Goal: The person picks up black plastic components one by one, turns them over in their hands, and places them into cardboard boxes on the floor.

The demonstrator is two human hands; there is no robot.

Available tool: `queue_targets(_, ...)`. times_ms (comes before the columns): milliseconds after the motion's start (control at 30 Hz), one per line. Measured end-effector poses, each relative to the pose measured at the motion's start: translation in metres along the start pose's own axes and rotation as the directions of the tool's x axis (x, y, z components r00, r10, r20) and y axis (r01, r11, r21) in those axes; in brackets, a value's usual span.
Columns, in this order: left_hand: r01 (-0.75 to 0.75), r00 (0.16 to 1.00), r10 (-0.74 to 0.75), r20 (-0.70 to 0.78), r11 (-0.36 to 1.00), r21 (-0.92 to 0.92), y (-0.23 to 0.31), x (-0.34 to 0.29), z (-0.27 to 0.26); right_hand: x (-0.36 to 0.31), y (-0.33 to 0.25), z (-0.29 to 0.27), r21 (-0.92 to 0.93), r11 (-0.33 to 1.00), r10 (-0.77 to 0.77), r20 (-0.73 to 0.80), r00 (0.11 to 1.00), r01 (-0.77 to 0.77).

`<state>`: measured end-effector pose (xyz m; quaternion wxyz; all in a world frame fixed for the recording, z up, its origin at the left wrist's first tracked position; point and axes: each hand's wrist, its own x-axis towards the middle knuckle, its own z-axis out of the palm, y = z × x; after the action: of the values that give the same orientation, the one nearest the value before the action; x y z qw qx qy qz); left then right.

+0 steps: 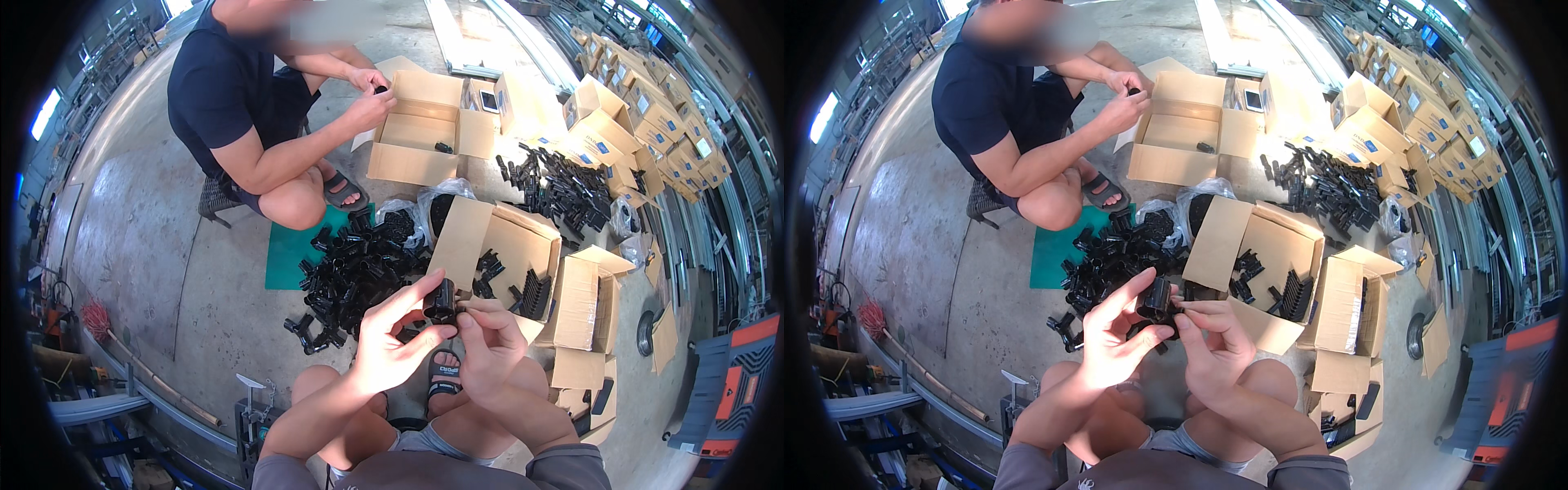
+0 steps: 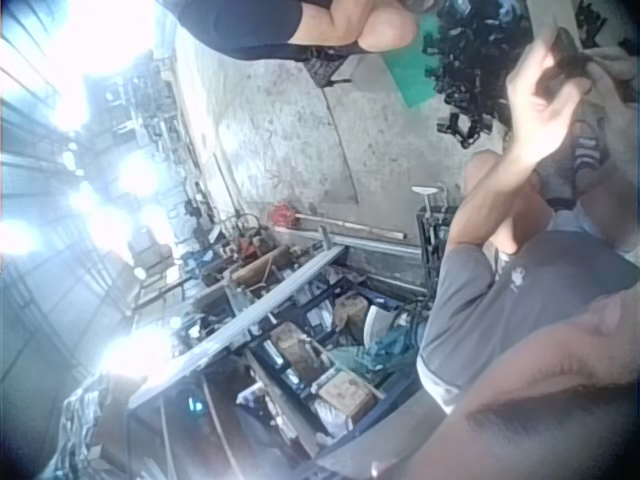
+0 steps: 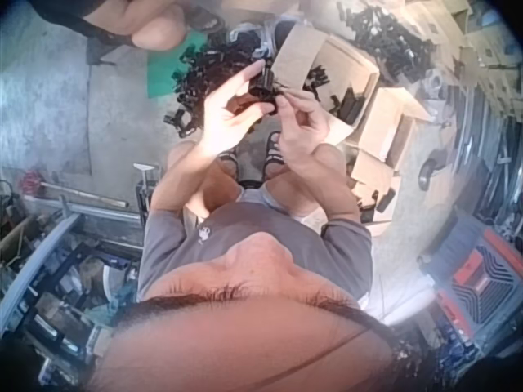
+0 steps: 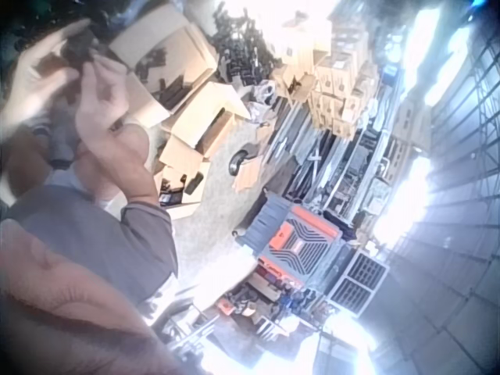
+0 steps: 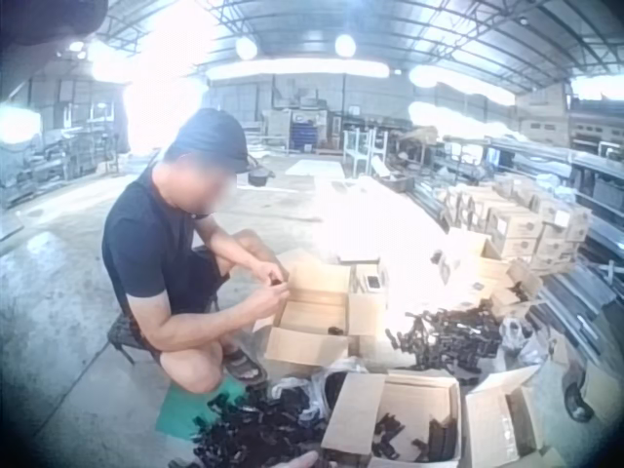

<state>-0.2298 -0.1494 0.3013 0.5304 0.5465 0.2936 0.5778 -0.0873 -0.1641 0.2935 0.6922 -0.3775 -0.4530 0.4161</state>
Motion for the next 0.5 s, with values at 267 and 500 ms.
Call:
queue_targets(267,-0.038,0.999,0.040,-0.019,0.996,0.079,-0.001,-0.001,0.004,0.003,0.001,-0.002,-0.057,0.998,-0.035,0.024,0.999,0.036)
queue_targets(500,-0.029,0.998,0.032,-0.047,0.997,0.074,-0.003,0.001,0.000,0.016,0.004,-0.009,-0.303,0.926,-0.173,0.193,0.966,0.227)
